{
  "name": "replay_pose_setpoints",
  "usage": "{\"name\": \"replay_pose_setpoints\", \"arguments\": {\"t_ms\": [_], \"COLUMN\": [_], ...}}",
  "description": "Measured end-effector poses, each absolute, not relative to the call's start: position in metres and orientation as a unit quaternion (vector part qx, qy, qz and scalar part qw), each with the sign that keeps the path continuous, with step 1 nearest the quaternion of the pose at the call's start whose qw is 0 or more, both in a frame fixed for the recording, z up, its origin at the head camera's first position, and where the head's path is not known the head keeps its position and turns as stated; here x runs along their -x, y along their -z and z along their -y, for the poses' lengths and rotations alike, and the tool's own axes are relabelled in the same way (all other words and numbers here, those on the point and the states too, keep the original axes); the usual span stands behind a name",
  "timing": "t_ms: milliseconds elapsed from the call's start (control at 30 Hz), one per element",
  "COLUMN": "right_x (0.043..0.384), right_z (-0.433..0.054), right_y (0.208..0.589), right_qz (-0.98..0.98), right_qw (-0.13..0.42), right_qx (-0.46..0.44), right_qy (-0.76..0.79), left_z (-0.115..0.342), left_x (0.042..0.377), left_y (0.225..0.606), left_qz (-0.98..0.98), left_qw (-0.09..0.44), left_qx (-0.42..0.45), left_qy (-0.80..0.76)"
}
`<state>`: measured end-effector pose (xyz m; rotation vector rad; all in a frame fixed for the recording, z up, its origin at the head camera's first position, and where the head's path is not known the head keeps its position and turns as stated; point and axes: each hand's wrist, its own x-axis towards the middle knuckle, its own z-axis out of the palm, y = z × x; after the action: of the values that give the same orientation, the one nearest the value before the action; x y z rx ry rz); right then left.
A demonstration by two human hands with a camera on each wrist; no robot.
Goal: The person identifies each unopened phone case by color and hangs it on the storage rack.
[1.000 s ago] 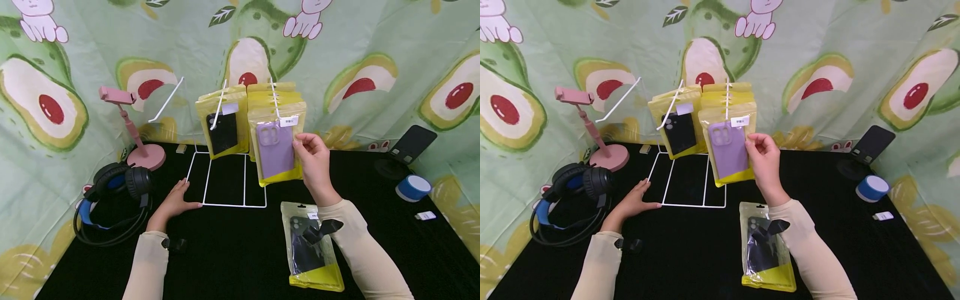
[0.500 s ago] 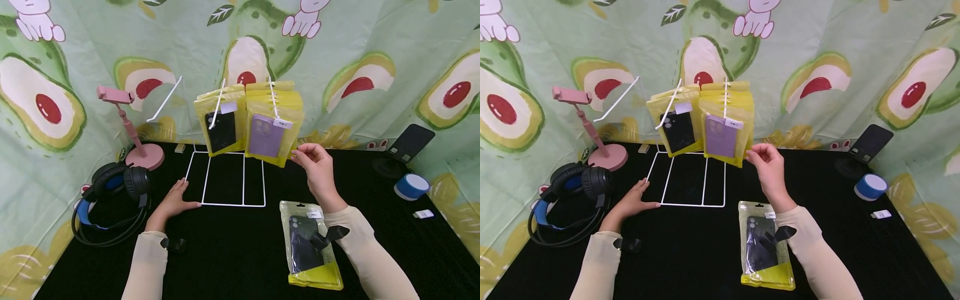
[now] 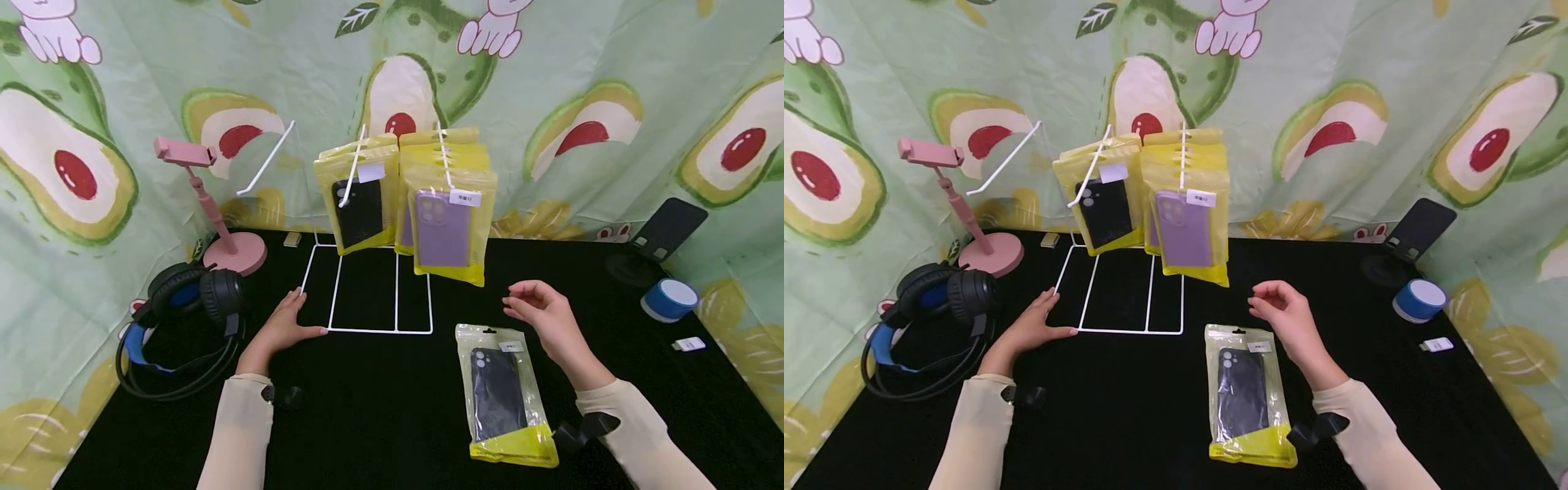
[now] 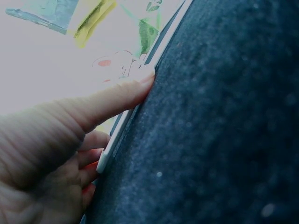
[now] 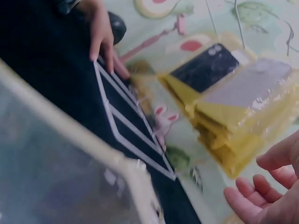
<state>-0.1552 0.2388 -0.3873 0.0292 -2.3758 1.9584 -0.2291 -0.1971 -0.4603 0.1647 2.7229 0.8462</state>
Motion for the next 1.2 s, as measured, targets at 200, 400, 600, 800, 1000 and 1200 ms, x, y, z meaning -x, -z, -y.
{"name": "replay_pose_setpoints", "arguments": {"t_ms": [200,400,600,800,1000,1200], "right_x": [0.140,0.125,0.112,0.108,0.111,0.115], "right_z": [-0.259,-0.270,-0.275,-0.264,-0.257,-0.256], "right_y": [0.397,0.408,0.416,0.424,0.428,0.432], "right_qz": [0.851,0.875,0.875,0.879,0.881,0.868], "right_qw": [-0.039,-0.146,-0.210,-0.203,-0.190,-0.178], "right_qx": [0.032,0.066,0.071,0.047,0.045,0.063], "right_qy": [-0.523,-0.458,-0.431,-0.430,-0.430,-0.458], "left_z": [0.199,0.197,0.192,0.193,0.195,0.194], "left_x": [0.230,0.228,0.225,0.226,0.226,0.227], "left_y": [0.459,0.464,0.468,0.464,0.461,0.459], "left_qz": [-0.944,-0.944,-0.941,-0.943,-0.944,-0.943], "left_qw": [0.144,0.138,0.134,0.132,0.139,0.138], "left_qx": [-0.048,-0.053,-0.059,-0.054,-0.052,-0.054], "left_qy": [-0.294,-0.296,-0.305,-0.300,-0.295,-0.297]}}
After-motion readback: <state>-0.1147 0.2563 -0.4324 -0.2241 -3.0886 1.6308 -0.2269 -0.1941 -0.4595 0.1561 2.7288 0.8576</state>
